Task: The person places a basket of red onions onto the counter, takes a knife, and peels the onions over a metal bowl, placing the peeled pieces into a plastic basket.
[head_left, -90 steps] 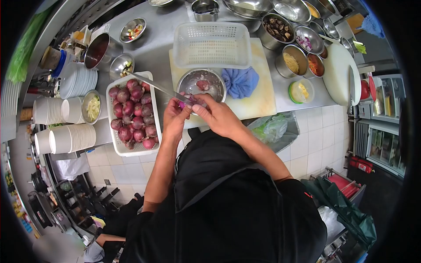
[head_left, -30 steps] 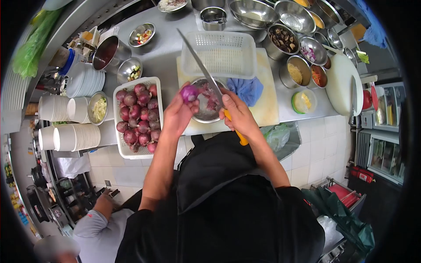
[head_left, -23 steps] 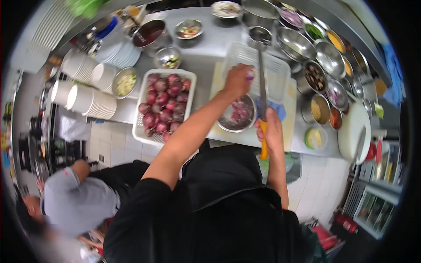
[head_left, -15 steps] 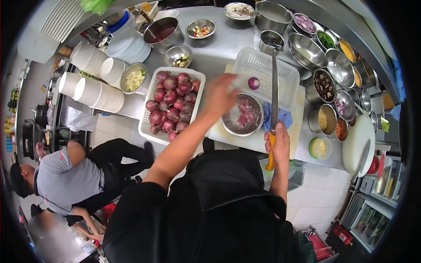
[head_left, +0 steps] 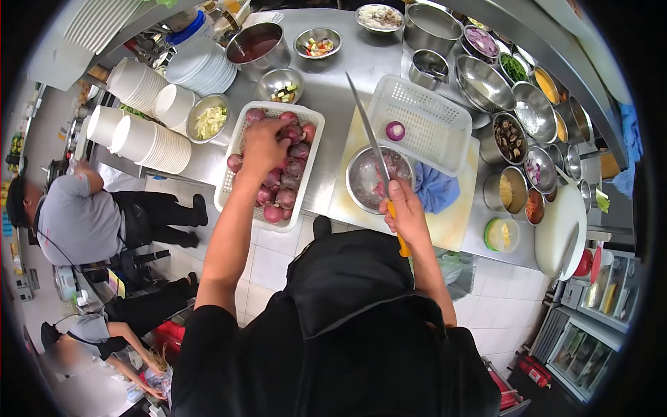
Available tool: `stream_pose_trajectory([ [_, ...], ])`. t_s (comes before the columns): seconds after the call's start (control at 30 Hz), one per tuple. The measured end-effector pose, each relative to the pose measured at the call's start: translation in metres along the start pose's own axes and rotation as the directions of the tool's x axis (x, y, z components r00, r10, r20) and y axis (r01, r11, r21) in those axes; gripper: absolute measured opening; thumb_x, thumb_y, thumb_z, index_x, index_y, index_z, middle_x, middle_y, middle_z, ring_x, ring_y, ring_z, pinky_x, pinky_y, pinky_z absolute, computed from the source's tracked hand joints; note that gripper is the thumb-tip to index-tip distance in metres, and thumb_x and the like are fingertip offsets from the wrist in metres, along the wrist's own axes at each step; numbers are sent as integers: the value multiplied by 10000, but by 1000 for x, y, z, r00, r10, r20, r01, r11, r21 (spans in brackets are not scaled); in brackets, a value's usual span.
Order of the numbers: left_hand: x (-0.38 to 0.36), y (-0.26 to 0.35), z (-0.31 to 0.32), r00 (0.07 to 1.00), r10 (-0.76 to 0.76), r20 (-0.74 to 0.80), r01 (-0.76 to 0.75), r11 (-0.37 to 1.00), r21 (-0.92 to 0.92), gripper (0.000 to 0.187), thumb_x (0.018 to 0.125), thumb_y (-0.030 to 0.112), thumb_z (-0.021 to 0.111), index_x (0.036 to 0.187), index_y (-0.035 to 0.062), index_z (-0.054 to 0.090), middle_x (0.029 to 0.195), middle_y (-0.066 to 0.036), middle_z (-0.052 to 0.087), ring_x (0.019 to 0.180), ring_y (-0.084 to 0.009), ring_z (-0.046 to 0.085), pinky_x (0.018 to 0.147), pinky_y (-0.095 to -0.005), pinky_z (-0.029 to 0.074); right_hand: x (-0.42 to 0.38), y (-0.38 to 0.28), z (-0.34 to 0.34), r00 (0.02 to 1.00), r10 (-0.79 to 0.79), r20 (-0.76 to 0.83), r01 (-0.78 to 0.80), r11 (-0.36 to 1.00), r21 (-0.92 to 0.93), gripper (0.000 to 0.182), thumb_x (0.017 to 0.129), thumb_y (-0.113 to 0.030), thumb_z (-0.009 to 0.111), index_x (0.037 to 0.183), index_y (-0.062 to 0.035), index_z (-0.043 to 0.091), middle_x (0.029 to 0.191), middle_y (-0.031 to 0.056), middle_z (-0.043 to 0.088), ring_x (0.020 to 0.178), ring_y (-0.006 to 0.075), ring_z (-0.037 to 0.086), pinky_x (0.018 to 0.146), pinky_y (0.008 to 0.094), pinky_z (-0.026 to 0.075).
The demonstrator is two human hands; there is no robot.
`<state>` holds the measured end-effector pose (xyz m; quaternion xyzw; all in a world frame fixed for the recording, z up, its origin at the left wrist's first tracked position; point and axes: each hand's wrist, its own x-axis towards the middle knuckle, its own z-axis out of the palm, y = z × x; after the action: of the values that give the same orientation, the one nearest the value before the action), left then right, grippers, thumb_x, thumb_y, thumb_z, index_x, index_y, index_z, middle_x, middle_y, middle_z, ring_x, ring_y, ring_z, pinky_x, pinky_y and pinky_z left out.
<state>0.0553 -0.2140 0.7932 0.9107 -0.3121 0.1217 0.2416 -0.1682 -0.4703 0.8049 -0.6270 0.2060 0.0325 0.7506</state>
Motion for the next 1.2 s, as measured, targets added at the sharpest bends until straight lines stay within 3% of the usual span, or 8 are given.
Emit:
stream_pose_trajectory([
  [0.13,4,17,15,997,-19,70,5,981,195,469,638,70,728,1100,103,659,1123,-98,637,1074,-347,550,930,-466,407,-4,-2,6,999,-25,39,26,999,-44,566,979,-463,462,1326,-16,477,689,26,541,515,59,436,476,202,364],
  [0.27,3,21,16,997,73,38,-74,997,26,486,679,15,723,1147,80,607,1111,-93,628,1003,-292,594,891,-435,466,-10,7,4,998,-59,35,62,994,-94,583,979,-473,451,1309,7,487,685,23,551,551,74,470,525,232,399],
  [0.33,-2,46,19,904,-350,246,402,500,-767,504,730,-38,715,1194,33,532,1055,-78,616,934,-200,613,823,-343,522,-9,11,5,997,-74,7,74,990,-121,576,974,-469,462,1304,3,493,695,31,561,579,95,504,568,261,431],
  [0.4,-4,78,18,869,-268,415,475,222,-852,477,765,-52,707,1194,-29,502,1019,-55,604,906,-133,601,765,-269,522,-9,13,11,984,-181,-3,175,955,-242,522,978,-425,474,1321,-31,490,729,40,568,558,97,510,530,250,419],
  [0.53,-11,114,37,882,-187,433,468,228,-854,418,811,47,714,1192,-12,555,986,-50,636,860,-109,586,700,-244,469,-11,10,13,968,-241,-68,196,897,-395,520,971,-423,489,1294,-16,508,771,134,636,693,225,635,677,343,491],
  [0.63,-15,120,46,873,-243,422,464,150,-873,379,847,79,686,1185,-21,546,997,-58,649,840,-95,579,712,-228,460,-17,-1,14,958,-273,-86,195,841,-504,594,966,-494,434,1285,5,478,876,282,650,890,463,622,772,497,477],
  [1.07,-49,151,70,857,-119,501,513,292,-808,359,832,12,691,1154,-45,544,934,-20,580,851,-93,542,781,-234,467,12,21,10,907,-385,-172,254,825,-505,566,972,-454,440,1243,39,499,976,311,630,961,470,601,819,493,471],
  [1.2,-50,145,71,805,-38,591,591,114,-798,496,850,-23,648,1306,-28,455,1133,-92,587,1031,-157,573,866,-292,480,18,24,4,928,-340,-154,254,877,-407,536,967,-467,466,1223,0,523,861,181,650,732,292,633,683,382,494],
])
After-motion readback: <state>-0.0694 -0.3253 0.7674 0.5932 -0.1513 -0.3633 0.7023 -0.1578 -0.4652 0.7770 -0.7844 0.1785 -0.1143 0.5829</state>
